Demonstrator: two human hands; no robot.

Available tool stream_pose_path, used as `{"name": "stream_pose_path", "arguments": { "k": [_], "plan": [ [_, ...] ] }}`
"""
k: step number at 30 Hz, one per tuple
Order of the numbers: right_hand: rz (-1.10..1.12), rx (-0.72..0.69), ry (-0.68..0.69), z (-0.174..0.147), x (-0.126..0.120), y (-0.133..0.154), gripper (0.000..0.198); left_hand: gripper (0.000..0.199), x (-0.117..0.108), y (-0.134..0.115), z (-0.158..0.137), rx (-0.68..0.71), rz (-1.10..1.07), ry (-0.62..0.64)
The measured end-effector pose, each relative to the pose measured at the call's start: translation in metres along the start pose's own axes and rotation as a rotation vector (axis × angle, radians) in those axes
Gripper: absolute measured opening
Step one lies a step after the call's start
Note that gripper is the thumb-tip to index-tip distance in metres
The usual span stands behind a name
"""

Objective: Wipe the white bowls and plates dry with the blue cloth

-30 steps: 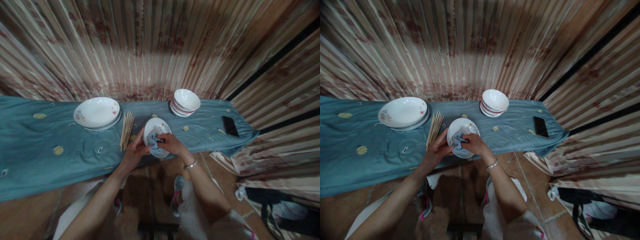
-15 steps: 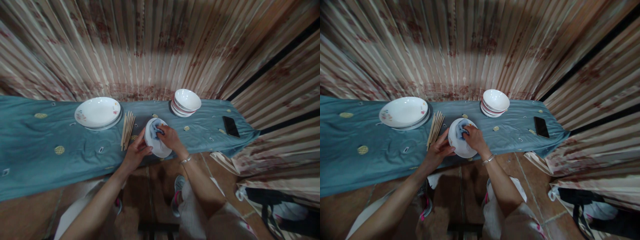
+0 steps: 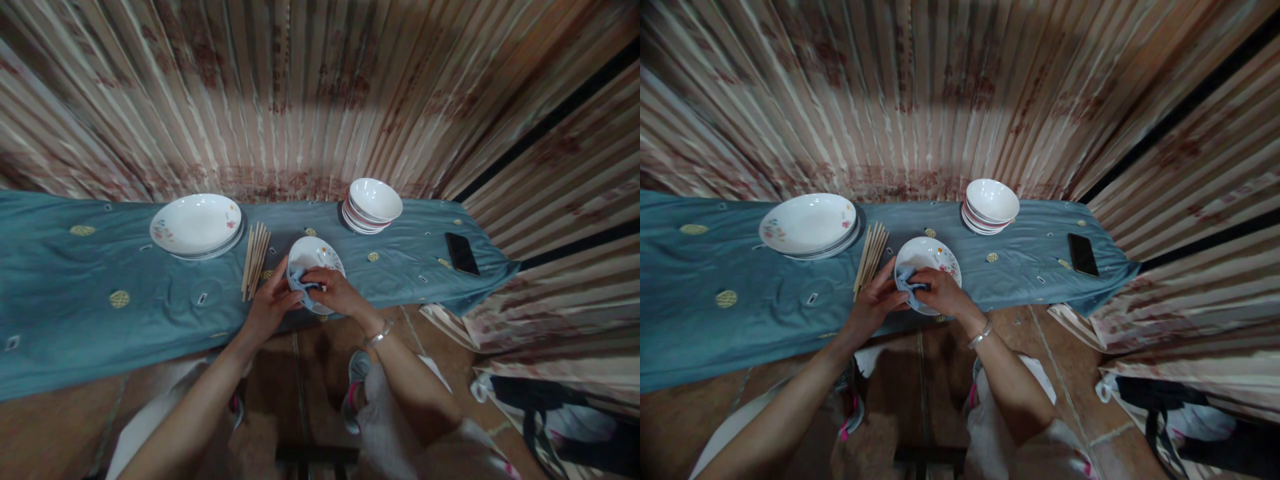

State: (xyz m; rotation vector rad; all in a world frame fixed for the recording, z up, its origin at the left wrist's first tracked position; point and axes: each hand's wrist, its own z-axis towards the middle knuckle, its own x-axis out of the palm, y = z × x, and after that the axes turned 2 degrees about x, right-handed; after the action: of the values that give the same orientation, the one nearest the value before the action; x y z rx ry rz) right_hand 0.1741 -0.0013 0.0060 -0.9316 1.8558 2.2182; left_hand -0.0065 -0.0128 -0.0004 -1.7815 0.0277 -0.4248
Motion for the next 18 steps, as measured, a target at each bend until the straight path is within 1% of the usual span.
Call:
{"name": "stream_pose_path", "arguments": {
  "k": [4, 10, 12, 15, 18],
  "plan": [
    [0.036, 0.063, 0.101, -0.007, -0.006, -0.005, 0.019, 0.106, -0.001, 0.001, 0.001, 0.001, -0.003, 0.009],
    [-0.059, 0.155, 0.243, -0.016, -0.018, -0.009, 0.022, 0.102, 0.000, 0.001, 0.001, 0.025, 0.008, 0.030],
    [-0.134, 0.214, 0.243, -0.018, -0.022, -0.009, 0.024, 0.102, 0.000, 0.000, 0.000, 0.030, 0.000, 0.038],
    [-0.310, 0.309, 0.234, -0.020, -0.025, -0.007, 0.024, 0.101, 0.000, 0.000, 0.000, 0.035, 0.008, 0.043],
    [-0.460, 0.355, 0.227, -0.021, -0.028, -0.005, 0.022, 0.102, -0.001, 0.001, 0.001, 0.041, 0.021, 0.031]
  ]
}}
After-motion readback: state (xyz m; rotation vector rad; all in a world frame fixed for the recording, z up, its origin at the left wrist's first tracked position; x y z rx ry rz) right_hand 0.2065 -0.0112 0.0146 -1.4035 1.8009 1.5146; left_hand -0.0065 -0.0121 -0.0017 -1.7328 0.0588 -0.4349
